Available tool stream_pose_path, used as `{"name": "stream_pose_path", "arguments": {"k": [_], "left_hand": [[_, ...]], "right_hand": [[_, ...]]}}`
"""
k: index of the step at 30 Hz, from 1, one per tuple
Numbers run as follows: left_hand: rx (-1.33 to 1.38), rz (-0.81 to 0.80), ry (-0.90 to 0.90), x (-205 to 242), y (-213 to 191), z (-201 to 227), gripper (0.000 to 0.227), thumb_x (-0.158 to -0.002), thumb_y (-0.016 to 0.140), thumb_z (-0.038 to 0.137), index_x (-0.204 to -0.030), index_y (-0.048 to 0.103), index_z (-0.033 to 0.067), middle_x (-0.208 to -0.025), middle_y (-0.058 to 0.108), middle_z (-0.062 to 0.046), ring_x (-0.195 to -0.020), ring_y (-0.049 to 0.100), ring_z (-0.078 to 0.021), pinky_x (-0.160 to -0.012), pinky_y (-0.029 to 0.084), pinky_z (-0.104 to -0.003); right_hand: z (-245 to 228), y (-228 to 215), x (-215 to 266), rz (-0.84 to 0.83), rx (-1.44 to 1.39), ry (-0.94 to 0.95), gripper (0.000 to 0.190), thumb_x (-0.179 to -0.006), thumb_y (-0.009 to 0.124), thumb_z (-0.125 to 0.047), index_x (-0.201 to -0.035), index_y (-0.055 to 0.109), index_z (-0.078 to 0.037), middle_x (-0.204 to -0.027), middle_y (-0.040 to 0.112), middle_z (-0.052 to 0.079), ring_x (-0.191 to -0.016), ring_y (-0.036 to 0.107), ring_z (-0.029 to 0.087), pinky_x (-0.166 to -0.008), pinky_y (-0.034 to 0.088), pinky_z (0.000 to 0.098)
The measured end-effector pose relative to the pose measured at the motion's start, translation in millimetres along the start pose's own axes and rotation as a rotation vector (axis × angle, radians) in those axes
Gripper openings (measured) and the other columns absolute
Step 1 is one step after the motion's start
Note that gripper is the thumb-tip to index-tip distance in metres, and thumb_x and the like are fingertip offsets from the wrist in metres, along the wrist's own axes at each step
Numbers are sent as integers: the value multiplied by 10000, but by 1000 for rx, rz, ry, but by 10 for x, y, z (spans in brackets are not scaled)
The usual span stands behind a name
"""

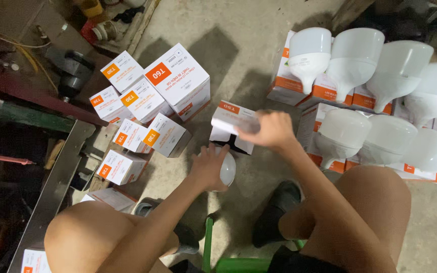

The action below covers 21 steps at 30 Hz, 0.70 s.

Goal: The person places large LED light bulbs into cardboard boxes and closes the lids by hand while organizing them on the floor.

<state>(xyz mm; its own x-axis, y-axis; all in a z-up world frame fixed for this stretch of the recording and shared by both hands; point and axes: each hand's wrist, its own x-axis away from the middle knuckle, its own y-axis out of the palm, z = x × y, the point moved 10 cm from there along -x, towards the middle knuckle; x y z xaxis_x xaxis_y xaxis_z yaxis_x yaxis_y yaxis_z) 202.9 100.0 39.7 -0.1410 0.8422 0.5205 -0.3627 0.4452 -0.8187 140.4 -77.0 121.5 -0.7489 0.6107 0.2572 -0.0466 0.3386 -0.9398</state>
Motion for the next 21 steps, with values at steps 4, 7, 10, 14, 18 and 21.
{"name": "stream_pose_path", "arguments": {"k": [4, 7, 10, 14, 18, 21], "left_hand": [[124, 88, -37, 31, -119, -48, 1319, -511, 951, 493, -1558, 209, 186, -1491, 334, -250, -1355, 367, -480, -979, 437, -695], [131, 30, -72, 54, -141, -26, 1301, -507, 934, 487, -1563, 220, 227, -1458, 370, -212, -1358, 384, -453, -1012, 436, -682], [145, 51, -53, 63, -177, 0, 1367, -502, 932, 504, -1593, 172, 185, -1474, 359, -223, -1370, 370, -468, -1006, 436, -687], [156, -35, -102, -55, -88, -22, 1448, -492, 944, 539, -1611, 99, 177, -1511, 294, -257, -1387, 332, -484, -1029, 423, -667], [221, -80, -92, -148, 1, 26, 1477, -481, 927, 568, -1633, 78, 201, -1567, 240, -266, -1429, 294, -507, -1033, 412, -692], [319, -137, -81, -241, 41, 78, 1484, -486, 945, 576, -1642, 77, 240, -1604, 144, -296, -1458, 204, -552, -1069, 331, -742]], "right_hand": [[466, -51, 7, -6, -600, 366, 830, -877, 671, -703, -860, 786, 119, -834, 811, 291, -720, 811, 300, -711, 627, 341], [465, 187, -184, 107, -1353, 294, 823, -882, 670, -601, -1135, 632, 181, -1040, 742, 327, -883, 796, 363, -731, 683, 398], [577, 488, -236, 343, -1746, 273, 920, -926, 473, -655, -1517, 218, 2, -1262, 658, 218, -1157, 711, 242, -928, 627, 329], [445, 638, -173, 457, -1059, 121, 1053, -902, 715, -359, -1653, 82, 23, -1423, 623, 246, -1160, 668, 335, -998, 518, 392], [37, 406, -5, 554, -792, -299, 1372, -609, 895, -79, -1611, -39, 1, -1382, 593, 289, -1216, 621, 418, -1020, 494, 455], [81, 463, -6, 544, -667, -131, 1330, -575, 906, -149, -1567, 49, 70, -1344, 572, 325, -1144, 624, 435, -936, 519, 438]]}}
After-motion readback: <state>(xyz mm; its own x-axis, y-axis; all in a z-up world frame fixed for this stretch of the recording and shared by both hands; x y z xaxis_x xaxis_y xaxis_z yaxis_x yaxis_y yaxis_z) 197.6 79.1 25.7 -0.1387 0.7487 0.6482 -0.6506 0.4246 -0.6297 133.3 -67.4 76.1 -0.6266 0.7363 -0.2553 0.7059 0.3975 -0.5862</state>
